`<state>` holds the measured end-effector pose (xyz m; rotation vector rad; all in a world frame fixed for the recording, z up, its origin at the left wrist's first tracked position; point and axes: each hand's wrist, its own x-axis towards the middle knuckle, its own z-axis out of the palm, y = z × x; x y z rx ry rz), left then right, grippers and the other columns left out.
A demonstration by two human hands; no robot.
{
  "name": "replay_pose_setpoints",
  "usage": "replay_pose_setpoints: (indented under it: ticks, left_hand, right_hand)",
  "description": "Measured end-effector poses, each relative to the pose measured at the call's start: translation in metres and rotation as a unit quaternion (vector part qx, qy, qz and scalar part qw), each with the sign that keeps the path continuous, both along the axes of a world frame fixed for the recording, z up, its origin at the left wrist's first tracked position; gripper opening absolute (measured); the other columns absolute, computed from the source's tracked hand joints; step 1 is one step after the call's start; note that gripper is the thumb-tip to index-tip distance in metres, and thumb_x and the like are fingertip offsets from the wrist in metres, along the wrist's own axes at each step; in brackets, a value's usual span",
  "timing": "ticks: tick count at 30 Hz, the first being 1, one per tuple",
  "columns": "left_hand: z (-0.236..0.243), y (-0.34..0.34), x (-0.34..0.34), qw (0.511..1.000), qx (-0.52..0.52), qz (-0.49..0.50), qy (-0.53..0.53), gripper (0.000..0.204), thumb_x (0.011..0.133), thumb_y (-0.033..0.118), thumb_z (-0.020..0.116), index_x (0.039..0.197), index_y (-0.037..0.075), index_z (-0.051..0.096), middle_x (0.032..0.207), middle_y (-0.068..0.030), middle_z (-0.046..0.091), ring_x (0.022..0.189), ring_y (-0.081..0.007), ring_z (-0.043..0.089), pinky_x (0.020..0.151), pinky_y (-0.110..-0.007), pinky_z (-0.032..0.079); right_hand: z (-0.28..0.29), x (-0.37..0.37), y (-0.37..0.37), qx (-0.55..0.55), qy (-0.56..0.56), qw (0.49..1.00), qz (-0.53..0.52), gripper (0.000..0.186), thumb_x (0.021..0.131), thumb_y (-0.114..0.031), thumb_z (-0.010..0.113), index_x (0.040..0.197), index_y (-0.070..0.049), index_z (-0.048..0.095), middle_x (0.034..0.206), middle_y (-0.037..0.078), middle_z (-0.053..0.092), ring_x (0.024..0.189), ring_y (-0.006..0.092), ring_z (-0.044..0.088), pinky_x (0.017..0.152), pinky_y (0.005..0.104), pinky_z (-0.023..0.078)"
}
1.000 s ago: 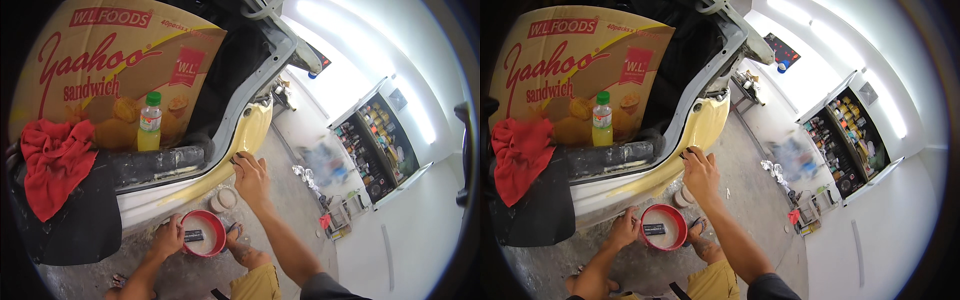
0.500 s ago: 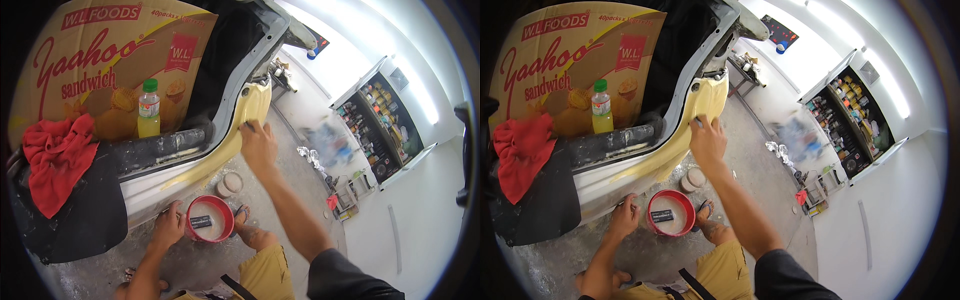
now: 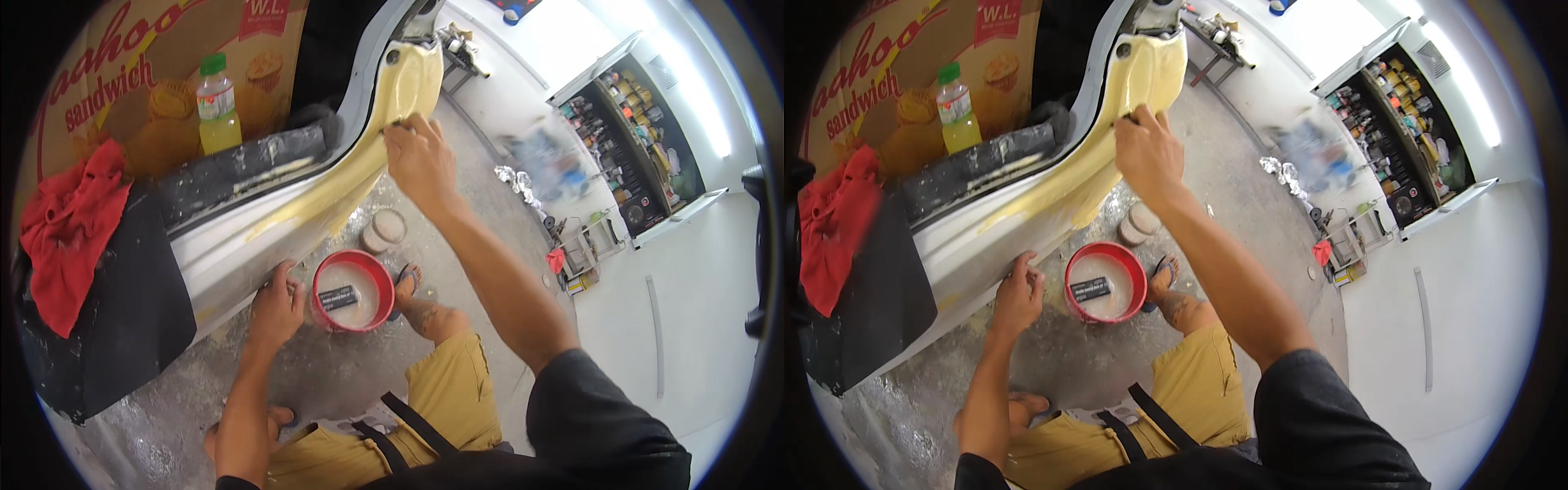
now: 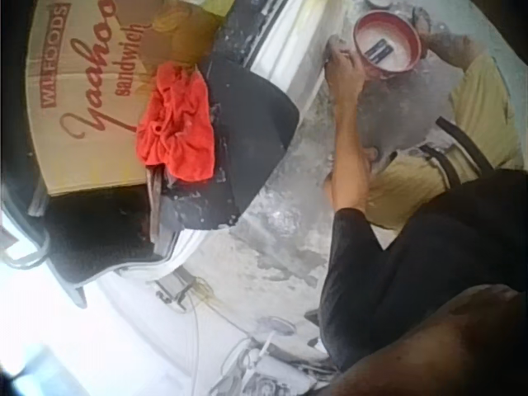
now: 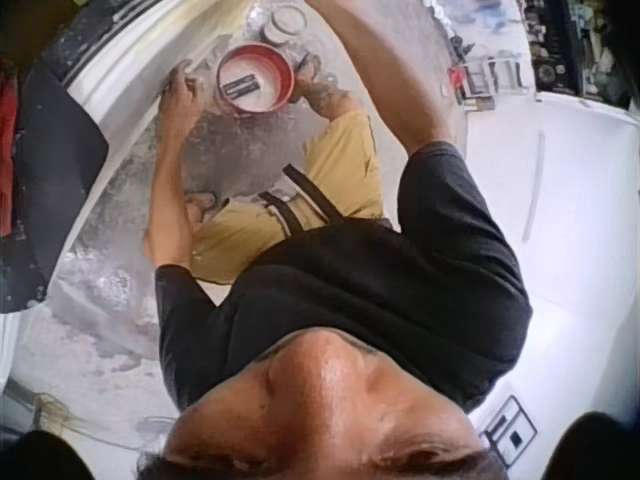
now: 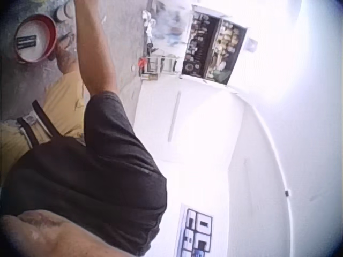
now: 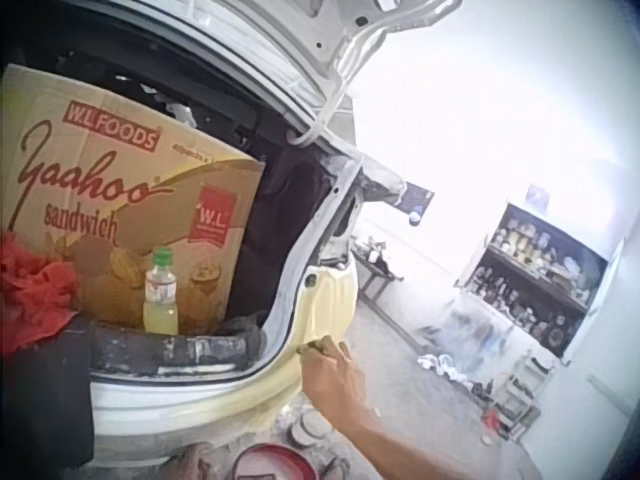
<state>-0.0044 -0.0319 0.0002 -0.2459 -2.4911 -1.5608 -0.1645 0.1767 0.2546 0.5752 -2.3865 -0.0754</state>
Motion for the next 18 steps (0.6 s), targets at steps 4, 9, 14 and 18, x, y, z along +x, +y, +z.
replay_pose_setpoints:
  ticks: [4,9,14,18]
  left_hand:
    - [0.003,0.001,0.0,0.999,0.017,-0.017,-0.031,0.047,0.1,0.009,0.063,0.145,0.008,0.048,0.099,-0.013,0.072,0.089,-0.0307,0.073,0.08,-0.044,0.056]
    - [0.009,0.0,0.003,1.0,0.023,-0.004,-0.006,0.045,0.1,0.014,0.064,0.143,0.009,0.048,0.1,-0.013,0.074,0.086,-0.0364,0.074,0.077,-0.049,0.057]
    - [0.013,-0.002,0.004,1.0,0.019,-0.003,-0.007,0.044,0.101,0.016,0.064,0.142,0.01,0.05,0.101,-0.0119,0.074,0.086,-0.0354,0.075,0.078,-0.048,0.057]
    - [0.013,0.001,0.0,1.0,0.026,0.001,-0.005,0.042,0.101,0.016,0.063,0.141,0.01,0.051,0.102,-0.0115,0.074,0.087,-0.0353,0.074,0.079,-0.048,0.057]
  right_hand:
    - [0.0,-0.003,0.008,0.051,-0.024,0.998,0.036,0.019,0.095,-0.021,0.065,0.105,-0.021,0.082,0.11,0.002,0.07,0.103,0.0285,0.068,0.086,0.0442,0.06]
    - [0.033,-0.041,0.021,0.168,0.062,0.983,0.042,0.023,0.097,-0.027,0.065,0.11,-0.021,0.083,0.109,0.002,0.072,0.105,0.03,0.067,0.093,0.0452,0.058]
    - [0.029,-0.043,0.032,0.138,-0.067,0.977,0.149,0.022,0.088,-0.024,0.072,0.1,-0.007,0.082,0.103,0.016,0.069,0.102,0.0345,0.066,0.091,0.0445,0.055]
    - [0.026,-0.034,0.028,0.105,-0.015,0.986,0.125,0.015,0.089,-0.014,0.071,0.097,-0.009,0.082,0.102,0.012,0.069,0.099,0.0343,0.066,0.089,0.0451,0.055]
